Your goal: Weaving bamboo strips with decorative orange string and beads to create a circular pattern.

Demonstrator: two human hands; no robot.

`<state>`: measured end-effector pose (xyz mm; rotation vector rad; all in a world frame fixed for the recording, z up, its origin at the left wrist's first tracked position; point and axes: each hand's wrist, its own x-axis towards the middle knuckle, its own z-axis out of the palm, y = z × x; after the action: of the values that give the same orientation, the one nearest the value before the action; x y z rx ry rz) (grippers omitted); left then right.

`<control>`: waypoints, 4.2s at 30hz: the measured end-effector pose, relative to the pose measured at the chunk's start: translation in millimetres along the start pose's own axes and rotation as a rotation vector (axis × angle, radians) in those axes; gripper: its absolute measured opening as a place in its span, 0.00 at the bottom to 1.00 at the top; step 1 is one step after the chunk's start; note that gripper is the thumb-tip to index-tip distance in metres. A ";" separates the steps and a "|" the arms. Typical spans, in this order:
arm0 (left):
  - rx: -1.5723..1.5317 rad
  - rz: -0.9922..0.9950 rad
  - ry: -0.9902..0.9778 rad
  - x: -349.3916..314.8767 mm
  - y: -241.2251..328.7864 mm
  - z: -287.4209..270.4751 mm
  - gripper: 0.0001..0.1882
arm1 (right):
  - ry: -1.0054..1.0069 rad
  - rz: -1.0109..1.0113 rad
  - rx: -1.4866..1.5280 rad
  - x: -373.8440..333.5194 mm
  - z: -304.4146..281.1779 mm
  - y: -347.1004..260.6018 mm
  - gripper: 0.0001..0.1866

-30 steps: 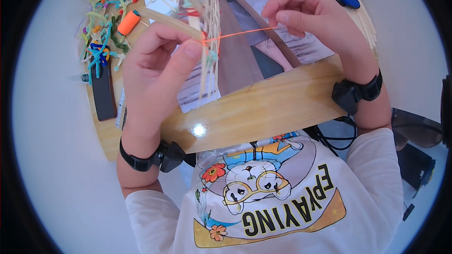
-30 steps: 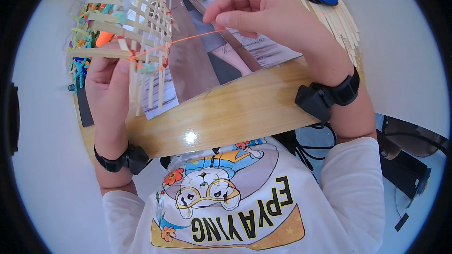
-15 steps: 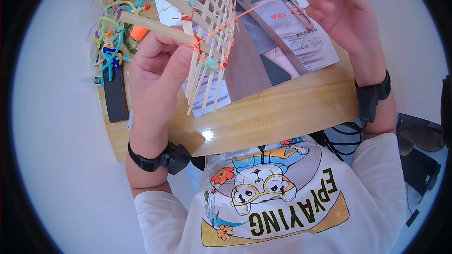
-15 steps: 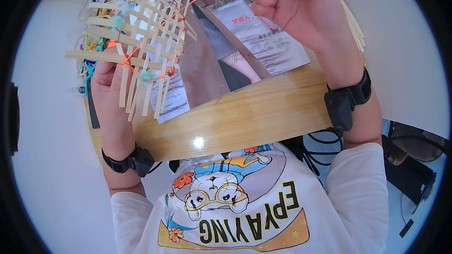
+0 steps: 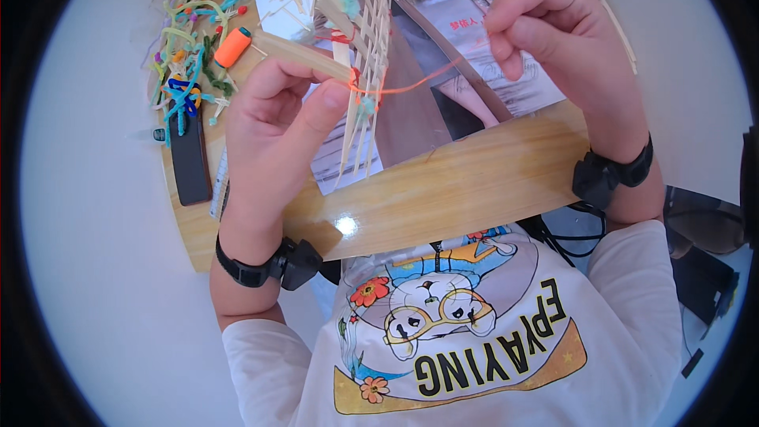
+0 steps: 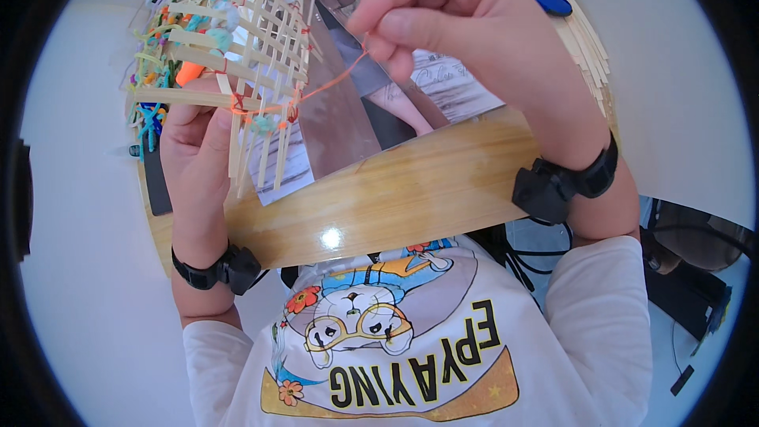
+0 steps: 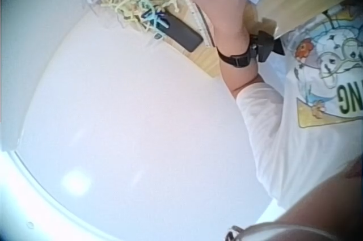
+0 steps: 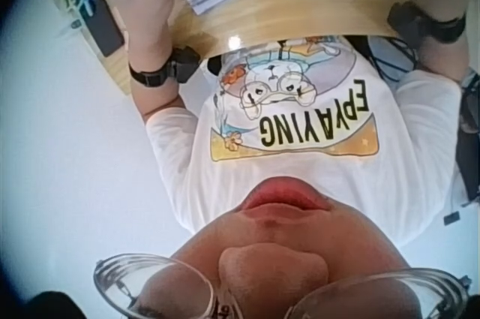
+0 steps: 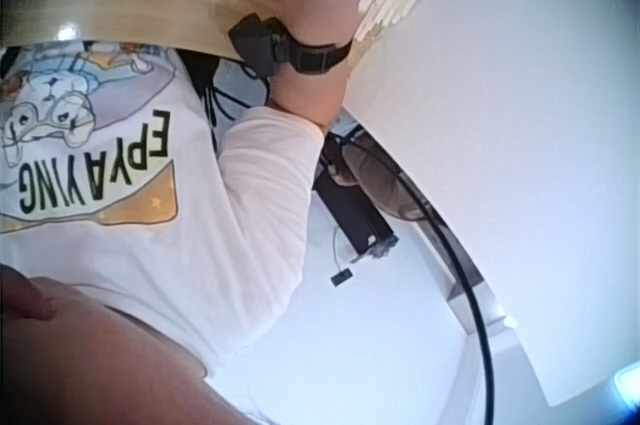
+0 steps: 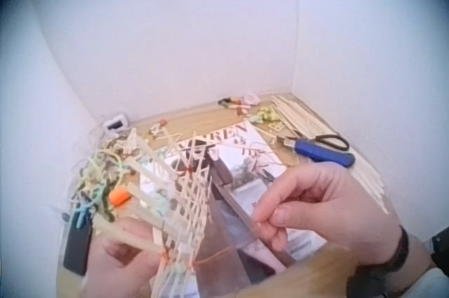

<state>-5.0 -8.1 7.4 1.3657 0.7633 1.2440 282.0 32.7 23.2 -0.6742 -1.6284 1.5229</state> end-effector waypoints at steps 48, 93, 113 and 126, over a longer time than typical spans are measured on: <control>0.159 0.055 -0.100 -6.0 0.7 9.9 0.10 | 0.117 -0.092 -0.277 -6.9 31.8 -10.0 0.09; 0.739 0.395 -0.109 -3.2 -4.4 22.5 0.10 | 0.093 0.315 0.634 -9.8 74.4 25.5 0.13; 1.251 0.600 -0.186 -3.9 5.0 15.3 0.10 | 0.150 0.338 0.080 -3.8 74.3 21.9 0.15; 1.363 0.528 -0.234 -8.3 6.1 17.5 0.13 | -0.096 0.248 0.148 -8.9 60.7 18.0 0.33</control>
<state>8.4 -22.2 13.4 2.8972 1.1893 0.8303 234.3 -6.2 5.9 -0.7533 -1.5259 1.8601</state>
